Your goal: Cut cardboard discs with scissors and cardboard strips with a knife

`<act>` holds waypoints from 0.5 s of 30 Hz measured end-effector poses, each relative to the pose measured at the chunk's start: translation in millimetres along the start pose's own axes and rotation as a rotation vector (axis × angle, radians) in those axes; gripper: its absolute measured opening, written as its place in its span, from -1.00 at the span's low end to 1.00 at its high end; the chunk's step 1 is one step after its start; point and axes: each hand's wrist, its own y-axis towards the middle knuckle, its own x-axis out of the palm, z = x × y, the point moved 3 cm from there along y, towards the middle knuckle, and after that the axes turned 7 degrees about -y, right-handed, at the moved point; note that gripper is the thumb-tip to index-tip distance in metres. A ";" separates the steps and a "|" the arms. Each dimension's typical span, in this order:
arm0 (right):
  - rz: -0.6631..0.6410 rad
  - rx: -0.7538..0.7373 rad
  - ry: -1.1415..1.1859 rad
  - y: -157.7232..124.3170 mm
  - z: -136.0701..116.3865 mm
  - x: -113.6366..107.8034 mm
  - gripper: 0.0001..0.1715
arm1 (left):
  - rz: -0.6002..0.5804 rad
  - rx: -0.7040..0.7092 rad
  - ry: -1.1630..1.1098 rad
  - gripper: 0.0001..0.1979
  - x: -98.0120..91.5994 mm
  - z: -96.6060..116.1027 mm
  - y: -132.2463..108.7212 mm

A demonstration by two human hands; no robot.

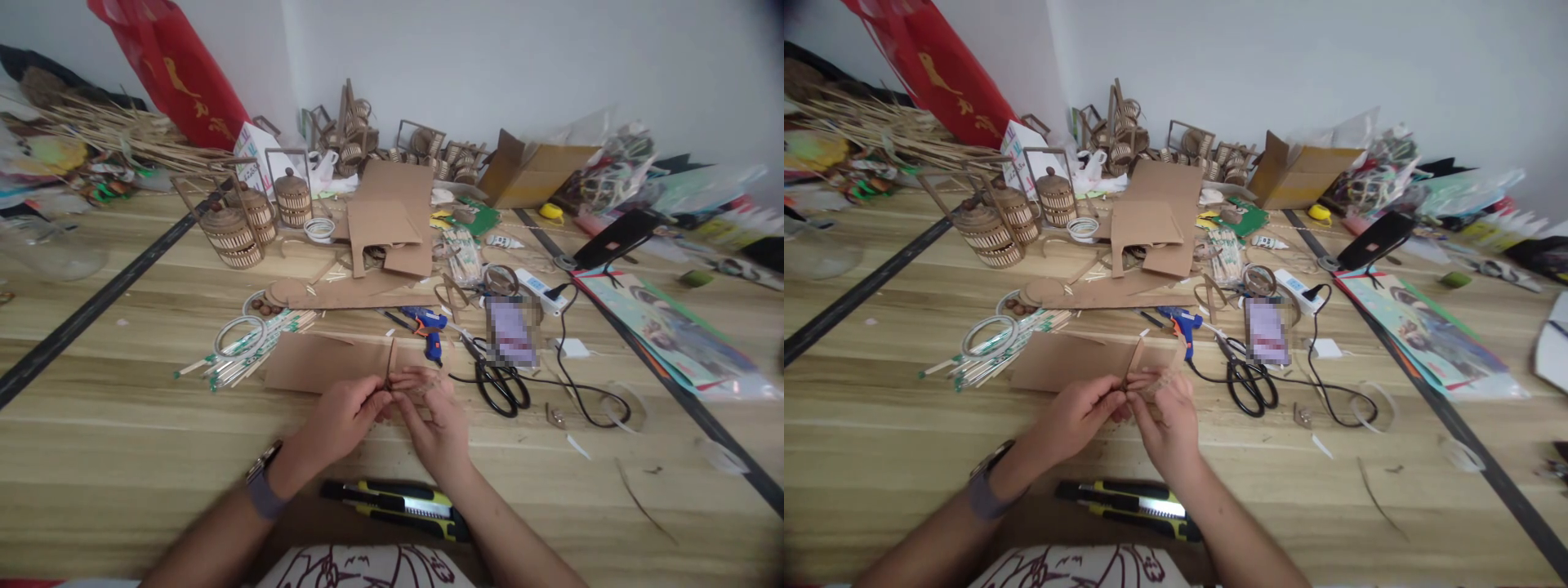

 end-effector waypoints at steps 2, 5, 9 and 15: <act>0.019 -0.029 -0.047 -1.6 -0.4 0.3 -0.87 | 0.007 0.013 0.030 -0.69 1.1 -1.0 -0.2; 0.025 -0.021 -0.074 -2.3 -1.0 0.2 -0.87 | 0.024 0.050 0.048 -0.70 2.6 -0.7 -0.9; 0.016 0.093 -0.020 -1.1 1.9 -1.6 -0.85 | 0.015 0.097 0.013 -0.73 3.5 1.4 -2.3; -0.002 0.180 0.082 -1.3 5.2 -1.6 -0.84 | 0.005 0.076 0.007 -0.72 1.5 1.1 -3.0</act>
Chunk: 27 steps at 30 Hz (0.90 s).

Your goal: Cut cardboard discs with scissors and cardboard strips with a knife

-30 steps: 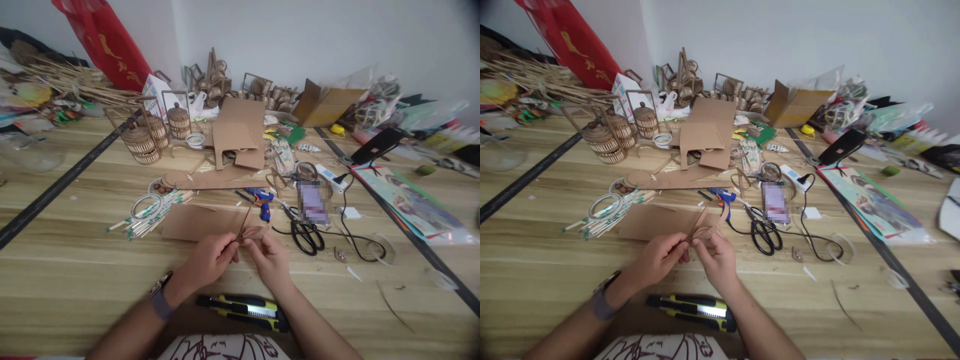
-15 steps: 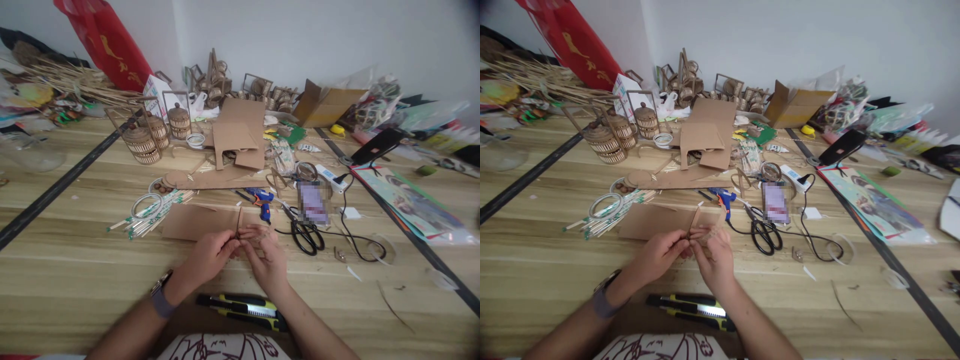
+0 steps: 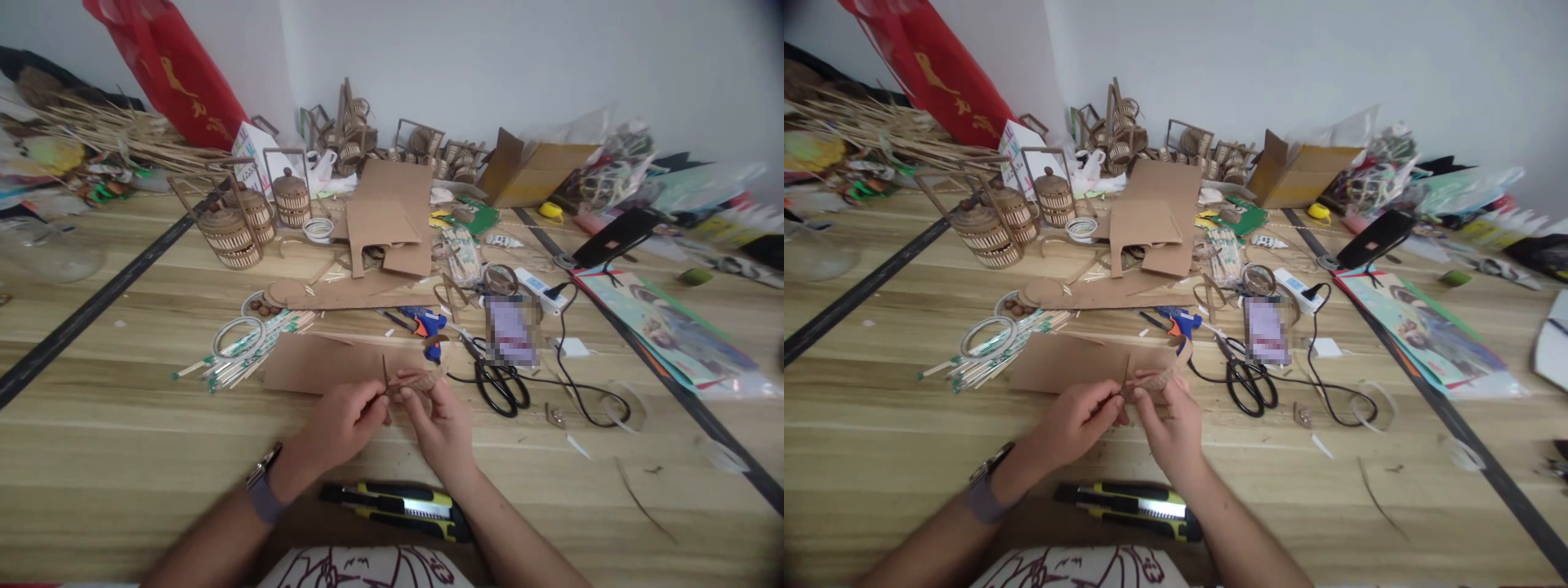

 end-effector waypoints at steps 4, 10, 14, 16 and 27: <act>0.005 -0.109 -0.078 -2.1 -6.0 0.8 -0.87 | 0.019 -0.042 0.095 -0.67 -1.6 -0.9 1.4; -0.004 -0.206 -0.093 -2.3 -11.1 3.1 -0.88 | 0.010 -0.027 0.181 -0.74 -0.6 -4.4 1.0; 0.008 -0.226 -0.100 -1.9 -9.8 4.7 -0.93 | 0.053 -0.003 0.226 -0.76 0.3 -4.4 -0.3; -0.004 -0.214 -0.114 -2.3 -8.7 5.0 -0.89 | 0.053 0.003 0.216 -0.74 1.7 -3.8 -0.6; -0.029 0.034 0.140 -2.7 -1.5 3.9 -0.83 | -0.002 0.053 0.010 -0.70 -0.6 -1.6 0.0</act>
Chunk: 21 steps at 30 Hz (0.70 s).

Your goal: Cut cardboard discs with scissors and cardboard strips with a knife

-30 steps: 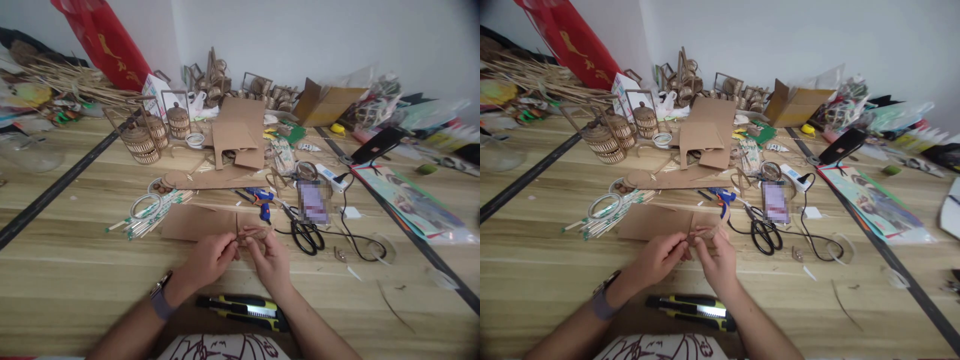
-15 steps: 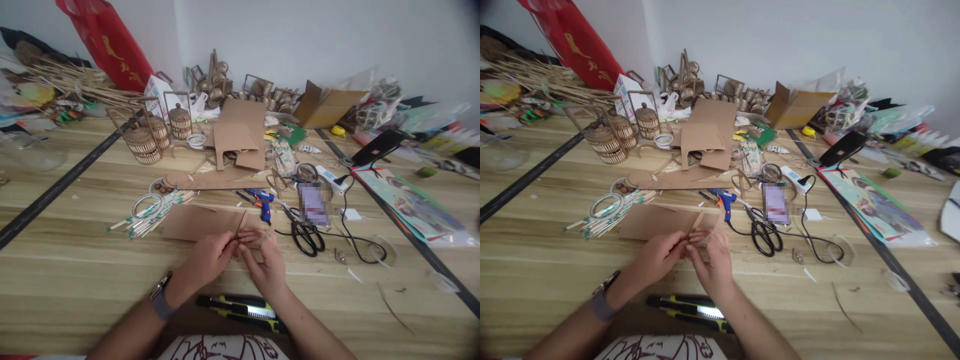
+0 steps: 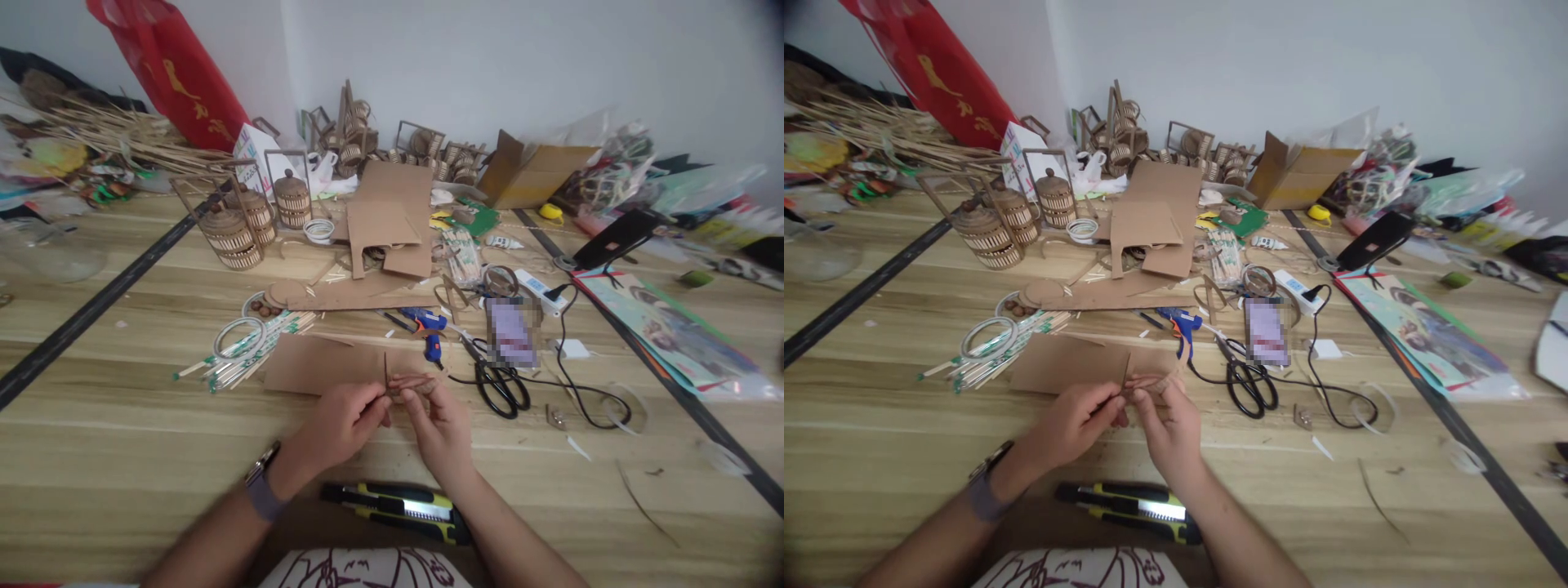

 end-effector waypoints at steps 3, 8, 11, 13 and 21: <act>0.013 -0.019 -0.020 -0.7 0.2 0.4 -0.85 | 0.031 -0.028 0.030 -0.68 -2.0 0.6 1.2; 0.026 -0.217 -0.166 -0.8 -7.2 1.2 -0.85 | 0.077 -0.133 0.051 -0.73 -2.3 0.3 2.8; 0.029 -0.315 -0.233 -1.2 -10.4 3.1 -0.82 | 0.055 -0.168 0.068 -0.76 0.6 -0.5 2.4; 0.030 -0.342 -0.259 -1.7 -10.7 4.3 -0.81 | 0.055 -0.172 0.080 -0.75 2.6 -0.8 1.6; 0.015 -0.261 -0.157 0.0 -6.5 1.7 -0.85 | 0.067 -0.158 0.027 -0.74 2.4 0.3 1.2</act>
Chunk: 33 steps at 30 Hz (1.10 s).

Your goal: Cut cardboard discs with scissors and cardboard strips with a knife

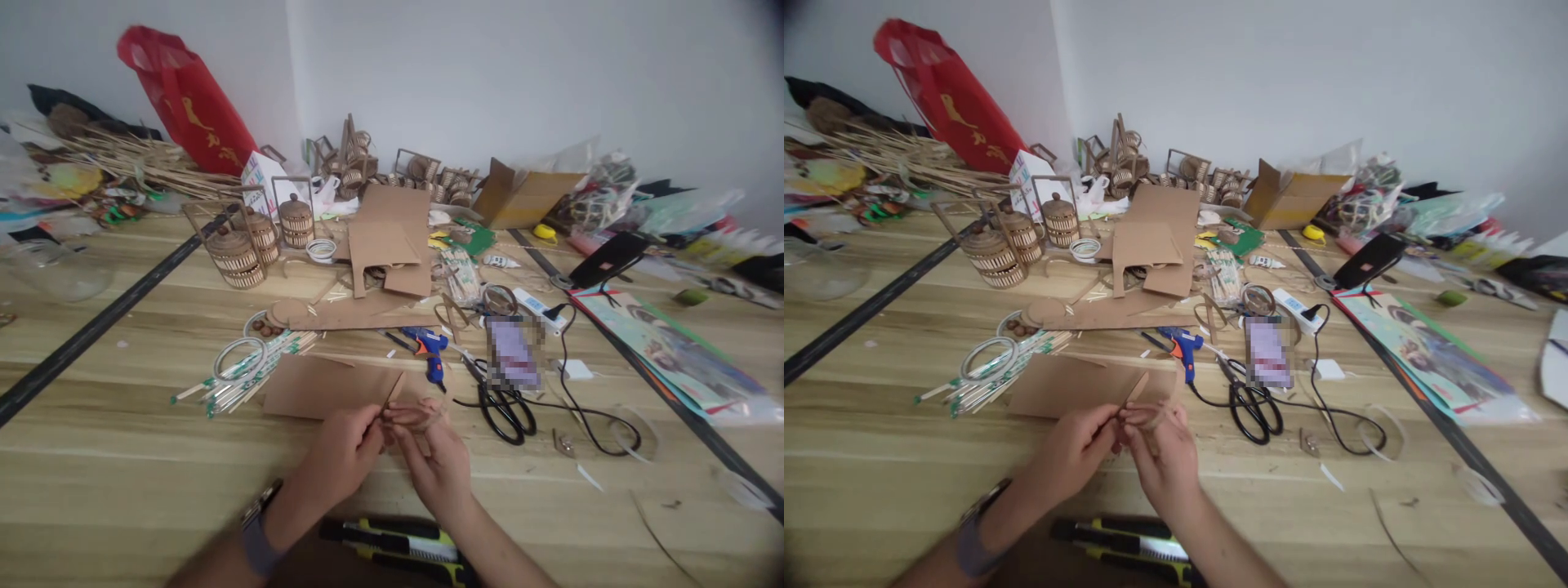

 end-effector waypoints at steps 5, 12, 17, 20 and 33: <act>-0.008 0.191 0.216 0.3 7.8 -0.4 -0.82 | -0.059 -0.014 -0.138 -0.68 0.7 -2.0 0.6; 0.042 0.081 0.096 -2.2 4.5 1.8 -0.91 | -0.068 -0.004 -0.187 -0.66 5.1 -7.0 2.5; 0.046 -0.025 -0.050 0.0 1.9 1.4 -0.92 | -0.061 0.003 -0.205 -0.64 7.0 -11.0 2.6; 0.054 0.023 -0.050 -0.7 5.1 -0.4 -0.88 | -0.116 0.008 -0.273 -0.62 8.7 -12.1 0.8; 0.010 -0.032 -0.084 -0.9 0.3 -1.9 -0.87 | -0.078 -0.010 -0.280 -0.66 7.2 -7.8 3.9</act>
